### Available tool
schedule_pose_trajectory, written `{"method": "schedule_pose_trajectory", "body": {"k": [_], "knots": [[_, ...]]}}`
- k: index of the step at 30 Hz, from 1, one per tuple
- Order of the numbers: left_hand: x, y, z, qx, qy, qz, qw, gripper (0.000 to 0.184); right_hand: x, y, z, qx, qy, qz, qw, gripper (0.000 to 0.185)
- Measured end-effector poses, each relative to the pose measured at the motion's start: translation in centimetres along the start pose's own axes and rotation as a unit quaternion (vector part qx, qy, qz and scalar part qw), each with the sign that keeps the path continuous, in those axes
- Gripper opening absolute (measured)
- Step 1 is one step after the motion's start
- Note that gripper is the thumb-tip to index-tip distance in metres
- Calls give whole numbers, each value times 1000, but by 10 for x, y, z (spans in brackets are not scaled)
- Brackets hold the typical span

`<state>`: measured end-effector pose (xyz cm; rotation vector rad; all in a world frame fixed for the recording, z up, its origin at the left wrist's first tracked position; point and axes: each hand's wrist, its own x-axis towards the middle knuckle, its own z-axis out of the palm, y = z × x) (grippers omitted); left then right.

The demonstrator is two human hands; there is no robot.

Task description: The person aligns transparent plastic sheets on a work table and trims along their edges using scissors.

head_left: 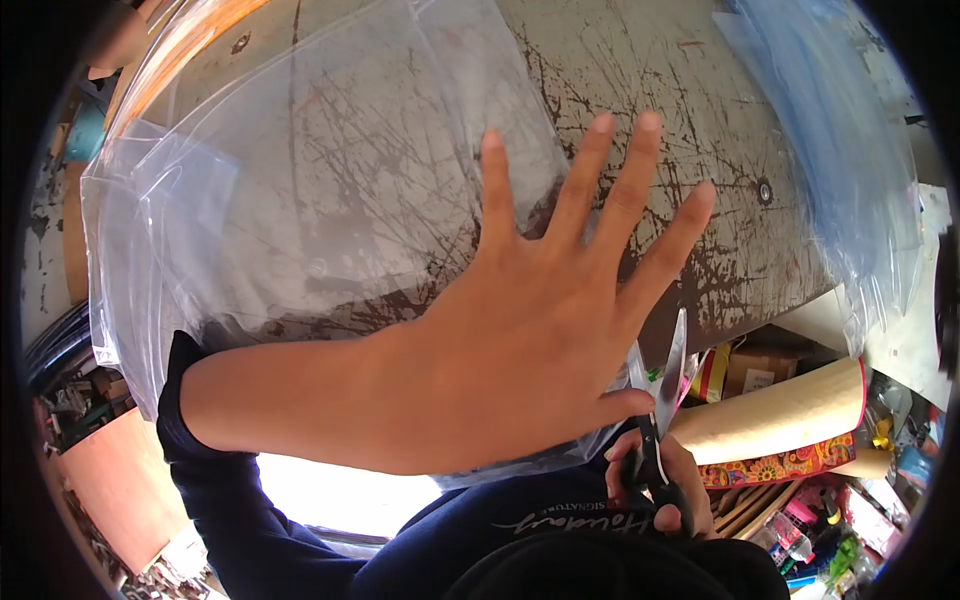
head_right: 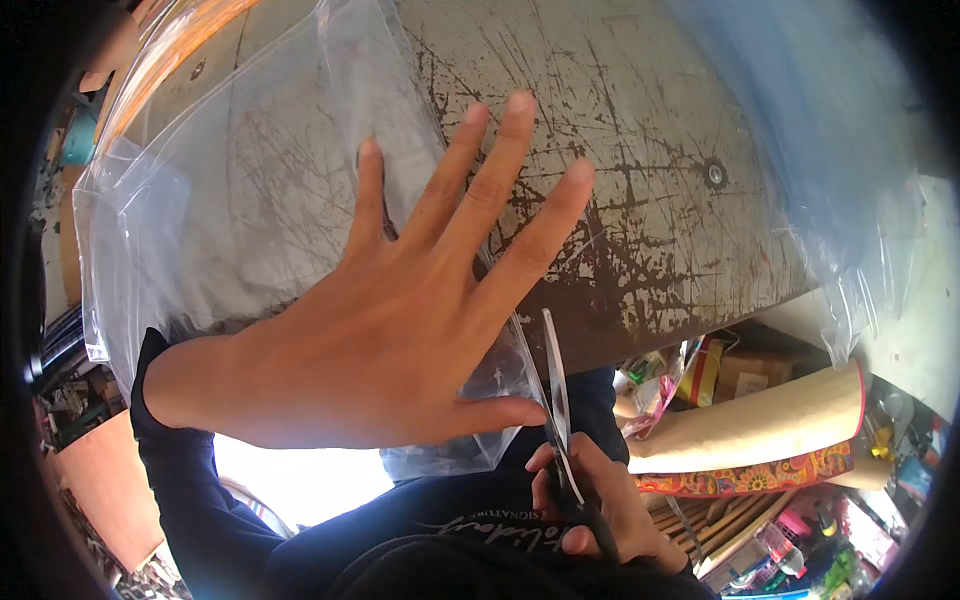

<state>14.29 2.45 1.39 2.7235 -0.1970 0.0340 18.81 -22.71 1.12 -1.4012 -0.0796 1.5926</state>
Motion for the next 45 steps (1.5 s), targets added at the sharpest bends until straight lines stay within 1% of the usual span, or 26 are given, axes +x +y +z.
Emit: {"method": "schedule_pose_trajectory", "body": {"k": [2, 4, 5, 7, 8, 10, 14, 17, 18, 20, 21, 22, 23, 24, 26, 29, 31, 38, 45], "knots": [[0, 1, 6, -24, 0, -18, 1000, 104, 1, 0, -2, -11, 10, 2, 1000, 88], [3, 2, 17, -105, 27, -40, 993, 113, -1, 3, -9, -45, 20, -13, 999, 78], [4, 5, 21, -107, 26, -37, 993, 113, -3, 4, -11, -43, 24, -13, 999, 78], [3, 8, 27, -107, 102, -49, 988, 117, -3, 3, -11, -83, 30, -28, 996, 67], [3, 7, 29, -109, 103, -48, 987, 117, -2, 2, -11, -83, 32, -27, 996, 67], [3, 6, 31, -127, 140, -31, 981, 117, 0, 0, -10, -141, 40, -44, 988, 60], [2, 4, 27, -141, 174, -47, 974, 115, 1, 3, -8, -150, 63, -47, 986, 58], [3, 4, 23, -137, 172, -40, 975, 114, 0, 1, -7, -163, 82, -59, 982, 56], [5, 7, 15, -200, 89, -108, 970, 113, 0, 1, -8, -162, 85, -64, 981, 55], [5, 0, 23, -260, 6, -175, 950, 112, 0, 2, -9, -162, 88, -69, 980, 54], [4, -12, 48, -93, 108, -92, 986, 111, 0, 2, -9, -153, 91, -72, 982, 55], [3, -13, 52, -10, 153, -44, 987, 110, 0, 3, -9, -143, 93, -74, 982, 56], [1, -15, 55, 78, 205, -5, 976, 110, 0, 3, -9, -144, 93, -75, 982, 56], [0, -6, 43, -30, 191, -6, 981, 109, 1, 5, -9, -144, 100, -88, 981, 58], [-1, -1, 36, -138, 175, -6, 975, 109, 1, 5, -8, -144, 108, -101, 979, 59], [-2, -1, 36, -139, 177, -6, 974, 108, -1, 1, -6, -151, 122, -94, 976, 61], [-1, -1, 35, -146, 177, -10, 973, 108, -2, 1, -7, -143, 119, -78, 979, 59], [-1, 0, 36, -151, 172, -15, 973, 110, -2, 6, -5, -109, 124, -77, 983, 58], [-1, 0, 33, -156, 168, -22, 973, 107, -3, 4, -8, -140, 139, -84, 977, 55]]}}
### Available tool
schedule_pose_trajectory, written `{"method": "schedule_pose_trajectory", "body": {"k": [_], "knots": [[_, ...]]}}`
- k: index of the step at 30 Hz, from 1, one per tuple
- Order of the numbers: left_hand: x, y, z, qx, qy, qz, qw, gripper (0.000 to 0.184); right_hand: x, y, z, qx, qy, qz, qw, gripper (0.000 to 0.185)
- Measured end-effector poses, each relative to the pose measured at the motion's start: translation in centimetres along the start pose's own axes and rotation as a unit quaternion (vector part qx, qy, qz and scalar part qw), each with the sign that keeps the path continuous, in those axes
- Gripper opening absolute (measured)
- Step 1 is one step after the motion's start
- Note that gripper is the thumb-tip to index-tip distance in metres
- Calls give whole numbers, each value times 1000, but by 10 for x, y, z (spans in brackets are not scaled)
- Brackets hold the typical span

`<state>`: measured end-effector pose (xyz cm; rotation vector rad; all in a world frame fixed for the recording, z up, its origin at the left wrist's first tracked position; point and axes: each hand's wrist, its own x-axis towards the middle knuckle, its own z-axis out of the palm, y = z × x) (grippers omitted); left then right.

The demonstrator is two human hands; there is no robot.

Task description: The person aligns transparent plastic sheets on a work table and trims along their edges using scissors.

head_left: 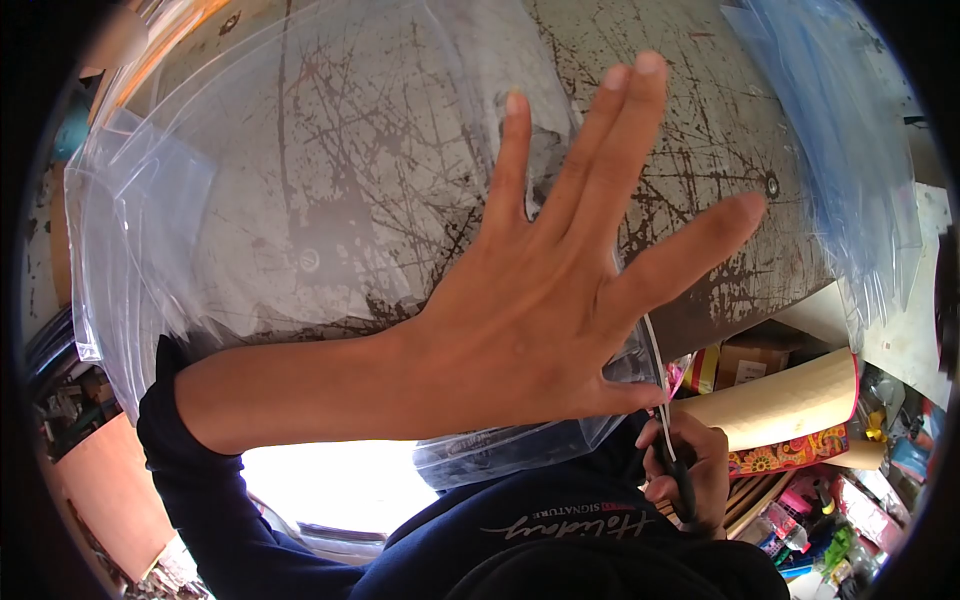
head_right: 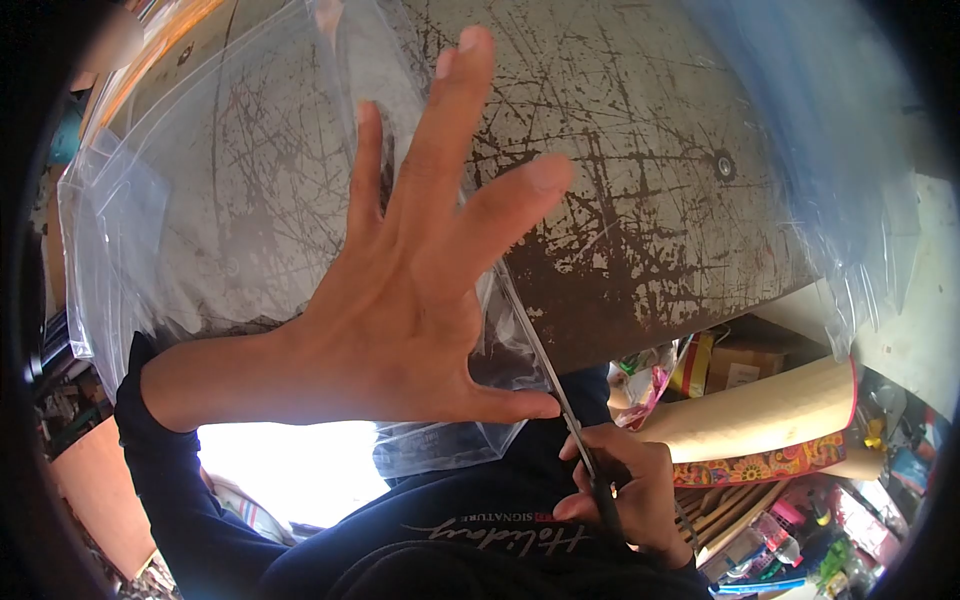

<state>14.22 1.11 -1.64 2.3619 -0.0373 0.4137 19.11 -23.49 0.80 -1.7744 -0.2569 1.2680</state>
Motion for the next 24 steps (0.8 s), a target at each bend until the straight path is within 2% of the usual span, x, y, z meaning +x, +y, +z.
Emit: {"method": "schedule_pose_trajectory", "body": {"k": [8, 11, 12, 14, 16, 17, 19, 24], "knots": [[2, 2, -3, 22, 16, 4, 1000, 108, 1, 1, -4, -27, -16, 1, 1000, 49], [10, 5, -20, 56, -6, -50, 997, 89, 1, 2, -3, -38, -22, -10, 999, 47], [15, -2, -27, 97, -21, -22, 995, 70, 1, 0, -2, -44, -31, -9, 999, 46], [24, -21, -40, 139, -37, 8, 990, 52, 2, 1, -1, -49, -39, -11, 998, 46], [31, -39, -50, 134, -66, 91, 985, 20, 2, 4, 0, -20, -46, -17, 999, 46], [31, -42, -51, 134, -66, 91, 985, 20, 1, 7, 0, -19, -46, -17, 999, 46], [31, -45, -53, 70, -87, 93, 989, 7, 1, 11, 0, 1, -46, -28, 999, 45], [29, -49, -46, 48, -67, 99, 992, 6, 1, 9, 1, -6, -34, -10, 999, 48]]}}
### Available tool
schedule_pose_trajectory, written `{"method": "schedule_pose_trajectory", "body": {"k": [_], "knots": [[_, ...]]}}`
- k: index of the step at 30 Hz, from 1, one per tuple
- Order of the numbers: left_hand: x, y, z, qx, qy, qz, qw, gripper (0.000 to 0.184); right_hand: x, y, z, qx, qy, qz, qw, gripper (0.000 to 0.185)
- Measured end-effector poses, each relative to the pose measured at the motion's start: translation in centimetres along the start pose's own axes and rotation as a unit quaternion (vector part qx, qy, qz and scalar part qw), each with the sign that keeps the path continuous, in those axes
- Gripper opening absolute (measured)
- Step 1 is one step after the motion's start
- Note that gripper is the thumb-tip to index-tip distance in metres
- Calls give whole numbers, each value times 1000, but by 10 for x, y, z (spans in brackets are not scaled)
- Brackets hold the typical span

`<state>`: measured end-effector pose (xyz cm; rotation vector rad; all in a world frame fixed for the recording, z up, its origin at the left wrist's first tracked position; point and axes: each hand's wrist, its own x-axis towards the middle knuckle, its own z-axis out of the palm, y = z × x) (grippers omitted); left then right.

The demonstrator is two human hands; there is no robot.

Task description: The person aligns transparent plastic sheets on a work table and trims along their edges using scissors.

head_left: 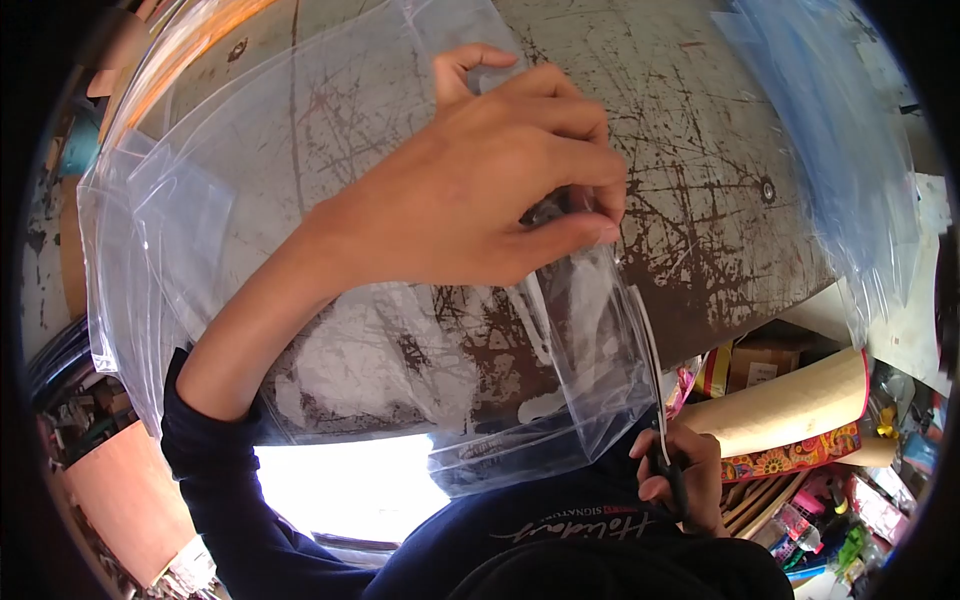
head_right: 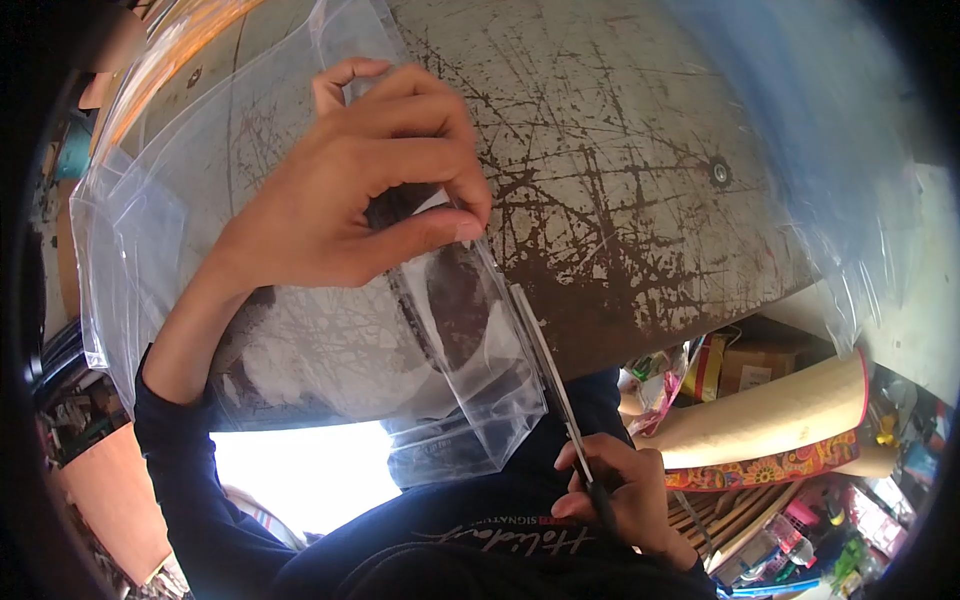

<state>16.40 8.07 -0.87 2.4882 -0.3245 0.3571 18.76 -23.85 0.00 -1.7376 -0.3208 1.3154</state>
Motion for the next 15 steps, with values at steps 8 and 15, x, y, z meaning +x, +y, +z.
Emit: {"method": "schedule_pose_trajectory", "body": {"k": [8, 15], "knots": [[0, -1, 2, -22, 5, -11, 1000, 5, -5, 12, -3, 134, 18, -48, 990, 69], [0, -2, 6, -18, 30, -3, 999, 9, -15, 9, -8, 211, -28, -45, 976, 72]]}}
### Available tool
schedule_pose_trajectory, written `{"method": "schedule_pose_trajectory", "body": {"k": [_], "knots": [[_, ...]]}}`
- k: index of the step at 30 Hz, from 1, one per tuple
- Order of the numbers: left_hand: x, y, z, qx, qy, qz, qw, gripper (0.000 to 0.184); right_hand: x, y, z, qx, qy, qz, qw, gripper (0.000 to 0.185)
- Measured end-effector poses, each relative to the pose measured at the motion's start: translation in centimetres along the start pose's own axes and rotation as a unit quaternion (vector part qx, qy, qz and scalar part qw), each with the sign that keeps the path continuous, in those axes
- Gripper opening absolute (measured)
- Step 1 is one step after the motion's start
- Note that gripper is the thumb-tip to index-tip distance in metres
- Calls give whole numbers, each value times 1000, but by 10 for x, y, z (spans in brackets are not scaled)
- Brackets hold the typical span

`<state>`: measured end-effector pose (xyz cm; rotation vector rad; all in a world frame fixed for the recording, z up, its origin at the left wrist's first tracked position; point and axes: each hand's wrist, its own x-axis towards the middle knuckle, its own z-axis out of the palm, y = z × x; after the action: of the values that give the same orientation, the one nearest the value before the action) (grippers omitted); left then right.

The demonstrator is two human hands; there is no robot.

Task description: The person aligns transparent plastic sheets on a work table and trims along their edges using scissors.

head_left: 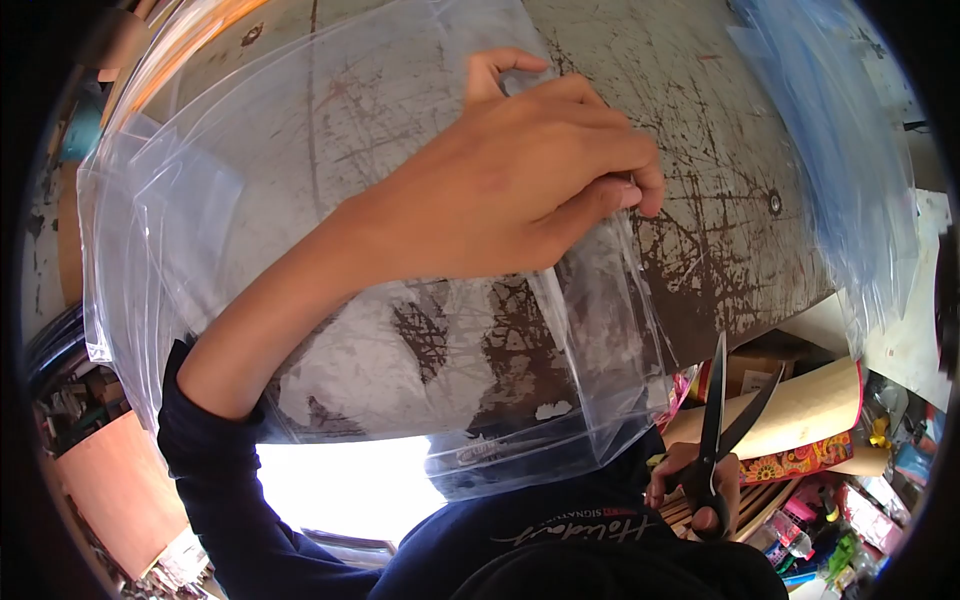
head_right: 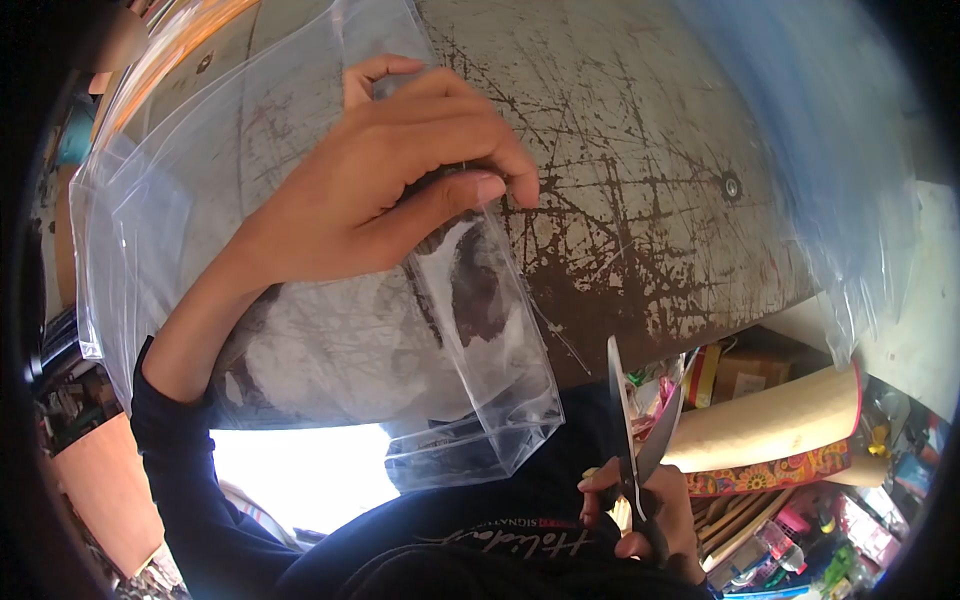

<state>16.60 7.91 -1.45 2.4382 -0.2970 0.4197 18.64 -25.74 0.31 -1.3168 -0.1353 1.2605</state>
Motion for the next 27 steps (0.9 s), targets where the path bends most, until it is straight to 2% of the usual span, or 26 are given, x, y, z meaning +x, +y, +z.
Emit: {"method": "schedule_pose_trajectory", "body": {"k": [3, 6, 9, 13, 16, 23, 27], "knots": [[0, 0, -1, -11, 0, -11, 1000, 12, -3, -7, -9, -72, -48, 21, 996, 77], [-1, -2, 0, -15, -6, -19, 1000, 13, 2, -16, 8, -129, -2, 53, 990, 78], [-1, -3, 1, -19, -2, -13, 1000, 14, 13, -24, 16, -103, -4, 103, 989, 75], [-2, -4, 3, -10, 16, -5, 1000, 14, 27, -28, 28, -97, 36, 89, 991, 70], [-2, -3, 3, -9, 14, -17, 1000, 14, 37, -29, 30, -151, 23, 40, 987, 56], [-2, -4, 6, -13, 20, -11, 1000, 14, 44, -36, 40, -213, 57, 41, 975, 50], [-2, -3, 7, -8, 30, -10, 999, 13, 44, -33, 39, -230, 73, 10, 970, 46]]}}
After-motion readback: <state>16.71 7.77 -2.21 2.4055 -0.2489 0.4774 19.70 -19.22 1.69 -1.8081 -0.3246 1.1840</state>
